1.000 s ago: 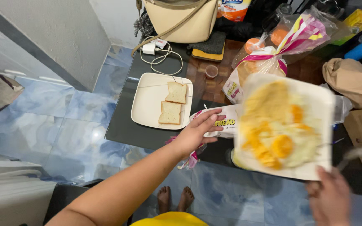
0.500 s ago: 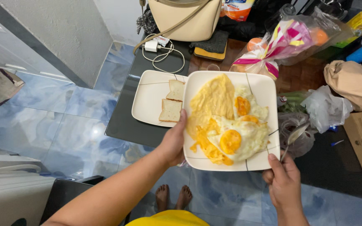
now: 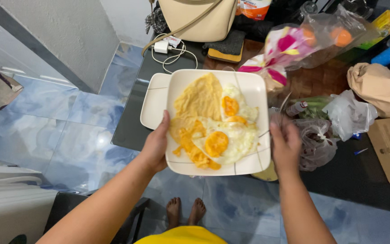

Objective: The person unties the plastic bag and removes slices of bread, placing them on a plate. The person then uses a spoon to transfer fried eggs and omelet pieces from a larger plate onto the bread slices to assemble a sandwich.

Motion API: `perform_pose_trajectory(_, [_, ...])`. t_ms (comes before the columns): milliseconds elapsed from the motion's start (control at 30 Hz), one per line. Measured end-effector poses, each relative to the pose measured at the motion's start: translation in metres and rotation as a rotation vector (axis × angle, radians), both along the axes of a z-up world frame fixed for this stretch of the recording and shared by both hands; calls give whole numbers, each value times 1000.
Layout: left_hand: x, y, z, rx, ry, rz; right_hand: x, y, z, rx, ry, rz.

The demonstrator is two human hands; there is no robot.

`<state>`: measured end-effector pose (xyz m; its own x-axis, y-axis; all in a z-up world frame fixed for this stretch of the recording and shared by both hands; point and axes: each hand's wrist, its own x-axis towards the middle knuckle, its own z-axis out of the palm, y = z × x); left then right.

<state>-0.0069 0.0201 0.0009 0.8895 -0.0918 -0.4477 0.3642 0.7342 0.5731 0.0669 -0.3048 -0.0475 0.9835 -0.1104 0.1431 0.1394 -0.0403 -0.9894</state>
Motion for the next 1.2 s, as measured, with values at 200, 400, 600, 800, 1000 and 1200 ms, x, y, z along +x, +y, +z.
perform_pose_trajectory(200, [-3, 10, 1, -6, -3, 35, 104, 26, -8, -337, -295, -61])
perform_pose_trajectory(400, [-3, 13, -5, -27, -46, 89, 148, 23, -9, -495, -363, -67])
perform_pose_trajectory(600, [-7, 33, -5, -20, -70, 138, 227, -3, -34, -694, -473, -246])
perform_pose_trajectory(800, [-10, 49, 5, 16, -62, 185, 296, -88, -100, -69, -382, -297])
perform_pose_trajectory(1000, [-6, 48, 3, 14, -90, 195, 298, -132, -114, 630, -91, -463])
perform_pose_trajectory(1200, [-3, 45, -4, -26, -124, 188, 296, -135, -116, 574, 14, -593])
